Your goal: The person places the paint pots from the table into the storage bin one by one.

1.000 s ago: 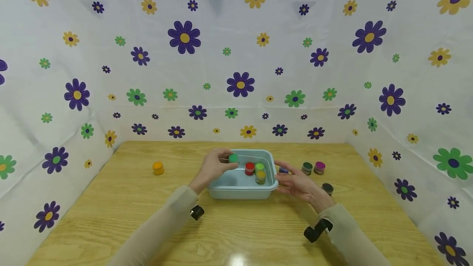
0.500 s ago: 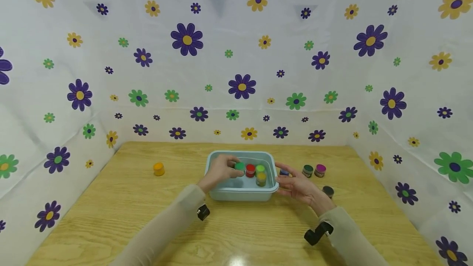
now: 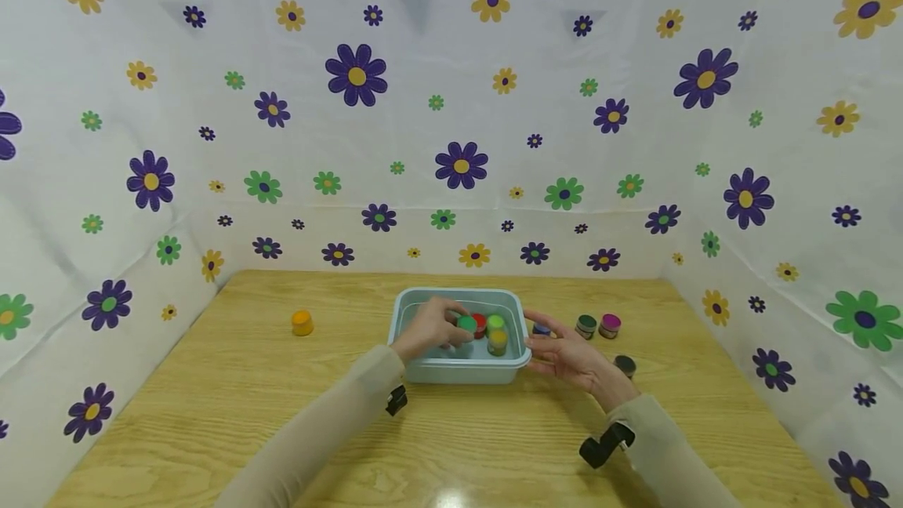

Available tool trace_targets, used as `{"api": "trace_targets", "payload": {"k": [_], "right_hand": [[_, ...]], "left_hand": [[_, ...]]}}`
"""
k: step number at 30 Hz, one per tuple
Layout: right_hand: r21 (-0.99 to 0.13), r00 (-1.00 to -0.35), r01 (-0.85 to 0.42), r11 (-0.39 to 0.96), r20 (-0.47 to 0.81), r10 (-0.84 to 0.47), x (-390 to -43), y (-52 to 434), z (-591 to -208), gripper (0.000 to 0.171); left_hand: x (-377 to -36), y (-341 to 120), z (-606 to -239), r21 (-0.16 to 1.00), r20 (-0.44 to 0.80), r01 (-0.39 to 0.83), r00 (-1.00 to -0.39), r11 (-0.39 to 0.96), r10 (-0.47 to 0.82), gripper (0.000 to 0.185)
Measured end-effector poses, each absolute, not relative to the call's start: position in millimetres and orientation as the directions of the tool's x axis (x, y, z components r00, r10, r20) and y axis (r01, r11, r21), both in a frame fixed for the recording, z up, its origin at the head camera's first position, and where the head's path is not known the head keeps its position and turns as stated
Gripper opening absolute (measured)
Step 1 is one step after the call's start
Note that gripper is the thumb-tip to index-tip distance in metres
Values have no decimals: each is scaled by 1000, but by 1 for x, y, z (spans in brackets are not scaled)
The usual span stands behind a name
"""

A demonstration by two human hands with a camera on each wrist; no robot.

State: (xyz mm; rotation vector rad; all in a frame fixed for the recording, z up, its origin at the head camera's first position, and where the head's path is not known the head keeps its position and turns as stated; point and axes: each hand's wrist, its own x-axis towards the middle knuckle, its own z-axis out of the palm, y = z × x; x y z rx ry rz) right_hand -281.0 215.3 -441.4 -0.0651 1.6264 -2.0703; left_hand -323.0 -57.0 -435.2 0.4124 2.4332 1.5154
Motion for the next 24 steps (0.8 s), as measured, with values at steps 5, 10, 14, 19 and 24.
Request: {"api": "trace_targets", "payload": {"k": [5,10,14,19,24], "right_hand": [[-922,-871,351,-162,-259,-417,-280,216,-441,73],[-922,-873,352,-163,-260,-413,-280,215,-440,72],[-922,-873,357,-153,-271,-405,-280,213,-441,70],[-922,-878,354,-156,-269,-397,-281,214,-442,69],[-920,-877,357,-161,-271,-396,-282,214,-442,69]], "left_hand": [[-324,-53,-436,895,-71,111,-920,432,384,42],[-324,-49,-437,869,-62,138,-922,475,382,40],[-323,-47,-438,836,-61,152,-929,528,364,37],[-322,-45,-439,820,-53,168,-930,547,364,36],[-323,-44,-440,790,-49,189,-929,583,368,36]]}}
